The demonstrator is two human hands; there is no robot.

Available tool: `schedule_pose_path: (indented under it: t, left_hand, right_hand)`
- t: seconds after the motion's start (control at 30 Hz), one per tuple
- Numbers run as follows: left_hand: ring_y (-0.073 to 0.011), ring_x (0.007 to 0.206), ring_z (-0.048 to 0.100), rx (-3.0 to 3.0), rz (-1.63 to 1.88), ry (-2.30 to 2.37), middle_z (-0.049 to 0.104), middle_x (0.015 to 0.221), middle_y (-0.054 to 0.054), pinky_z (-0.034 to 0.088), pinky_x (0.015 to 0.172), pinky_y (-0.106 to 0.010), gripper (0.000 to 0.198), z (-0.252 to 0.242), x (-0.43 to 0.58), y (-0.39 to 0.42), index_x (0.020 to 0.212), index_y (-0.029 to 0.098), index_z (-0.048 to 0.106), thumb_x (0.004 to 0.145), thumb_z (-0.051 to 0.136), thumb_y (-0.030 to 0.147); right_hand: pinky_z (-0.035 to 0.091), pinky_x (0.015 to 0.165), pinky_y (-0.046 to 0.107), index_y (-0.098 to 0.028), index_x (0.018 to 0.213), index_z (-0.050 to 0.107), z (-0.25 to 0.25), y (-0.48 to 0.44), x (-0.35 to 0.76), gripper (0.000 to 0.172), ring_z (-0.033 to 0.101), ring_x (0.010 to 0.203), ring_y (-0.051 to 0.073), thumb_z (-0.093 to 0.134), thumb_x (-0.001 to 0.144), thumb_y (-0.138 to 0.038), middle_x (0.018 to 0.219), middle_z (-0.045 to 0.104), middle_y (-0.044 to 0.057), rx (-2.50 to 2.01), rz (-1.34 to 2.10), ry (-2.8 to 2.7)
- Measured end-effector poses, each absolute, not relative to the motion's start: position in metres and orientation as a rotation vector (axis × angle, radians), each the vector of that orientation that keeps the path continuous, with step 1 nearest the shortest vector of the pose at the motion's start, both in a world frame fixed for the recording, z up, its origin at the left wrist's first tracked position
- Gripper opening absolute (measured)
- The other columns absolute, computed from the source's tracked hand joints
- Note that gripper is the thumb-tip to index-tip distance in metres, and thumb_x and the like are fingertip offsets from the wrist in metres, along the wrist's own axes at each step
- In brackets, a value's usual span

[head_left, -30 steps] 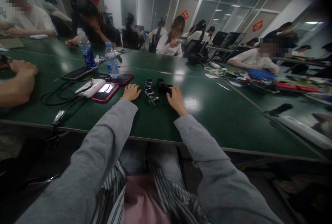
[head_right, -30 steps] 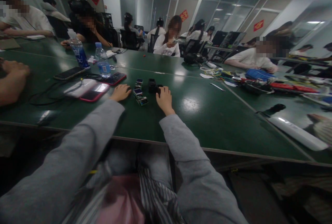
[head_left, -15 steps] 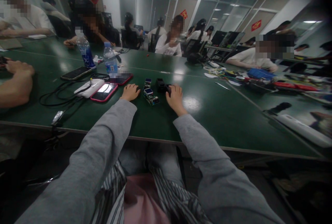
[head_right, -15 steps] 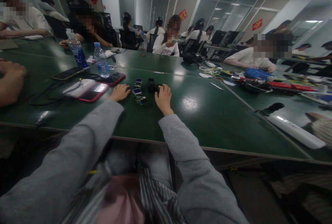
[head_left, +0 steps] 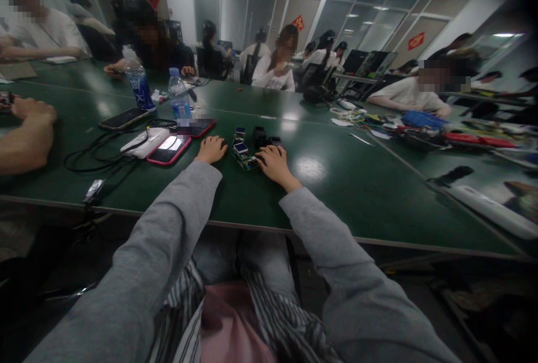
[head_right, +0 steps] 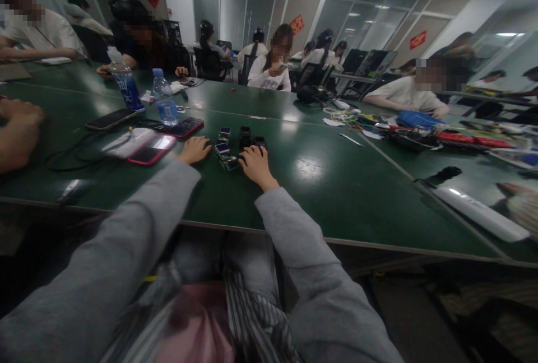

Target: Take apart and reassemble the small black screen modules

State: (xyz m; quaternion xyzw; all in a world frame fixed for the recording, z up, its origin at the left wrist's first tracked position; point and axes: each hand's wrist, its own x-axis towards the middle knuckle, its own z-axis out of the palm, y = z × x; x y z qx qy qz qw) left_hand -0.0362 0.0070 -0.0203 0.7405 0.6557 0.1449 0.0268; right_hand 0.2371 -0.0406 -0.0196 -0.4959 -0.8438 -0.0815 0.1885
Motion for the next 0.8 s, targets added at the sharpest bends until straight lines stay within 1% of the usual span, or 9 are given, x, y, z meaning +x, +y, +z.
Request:
schedule_pose_path:
  t: [0.17, 0.37, 0.63, 0.73, 0.8]
  left_hand:
    - [-0.0308, 0.152, 0.034, 2.296, 0.454, 2.023, 0.042, 0.165, -0.01, 0.029, 0.124, -0.052, 0.055, -0.022, -0.037, 0.009, 0.152, 0.022, 0.05, 0.105, 0.036, 0.047]
    - [-0.0325, 0.151, 0.035, 2.298, 0.466, 2.013, 0.043, 0.164, -0.012, 0.03, 0.124, -0.053, 0.056, -0.022, -0.038, 0.009, 0.151, 0.02, 0.051, 0.105, 0.036, 0.047]
    - [-0.0314, 0.152, 0.035, 2.293, 0.442, 2.029, 0.042, 0.165, -0.011, 0.029, 0.124, -0.052, 0.055, -0.019, -0.036, 0.005, 0.152, 0.022, 0.05, 0.105, 0.036, 0.047]
    - [-0.0308, 0.152, 0.034, 2.29, 0.438, 2.032, 0.042, 0.165, -0.011, 0.029, 0.125, -0.051, 0.056, -0.019, -0.035, 0.005, 0.152, 0.021, 0.05, 0.105, 0.035, 0.047]
    - [-0.0307, 0.152, 0.034, 2.289, 0.436, 2.032, 0.042, 0.165, -0.011, 0.028, 0.125, -0.051, 0.056, -0.019, -0.035, 0.005, 0.152, 0.02, 0.05, 0.105, 0.034, 0.047]
  right_hand:
    - [0.021, 0.122, 0.059, -0.021, 0.127, 0.069, -0.02, -0.04, 0.237, 0.032, 0.044, 0.139, 0.031, 0.048, 0.104, -0.03, 0.144, 0.061, 0.01, -1.389, -0.24, -2.369]
    - [0.021, 0.121, 0.059, -0.021, 0.126, 0.069, -0.02, -0.04, 0.237, 0.031, 0.045, 0.138, 0.031, 0.048, 0.105, -0.03, 0.143, 0.061, 0.01, -1.386, -0.24, -2.366]
    - [0.022, 0.12, 0.058, -0.021, 0.124, 0.069, -0.018, -0.043, 0.236, 0.031, 0.047, 0.136, 0.031, 0.047, 0.103, -0.028, 0.14, 0.063, 0.011, -1.363, -0.221, -2.346]
    - [0.022, 0.121, 0.056, -0.019, 0.129, 0.065, -0.013, -0.045, 0.232, 0.034, 0.047, 0.137, 0.03, 0.044, 0.103, -0.025, 0.14, 0.062, 0.013, -1.356, -0.238, -2.224]
    - [0.025, 0.12, 0.053, -0.017, 0.133, 0.061, -0.01, -0.046, 0.231, 0.037, 0.045, 0.139, 0.029, 0.042, 0.103, -0.025, 0.143, 0.059, 0.014, -1.35, -0.257, -2.147]
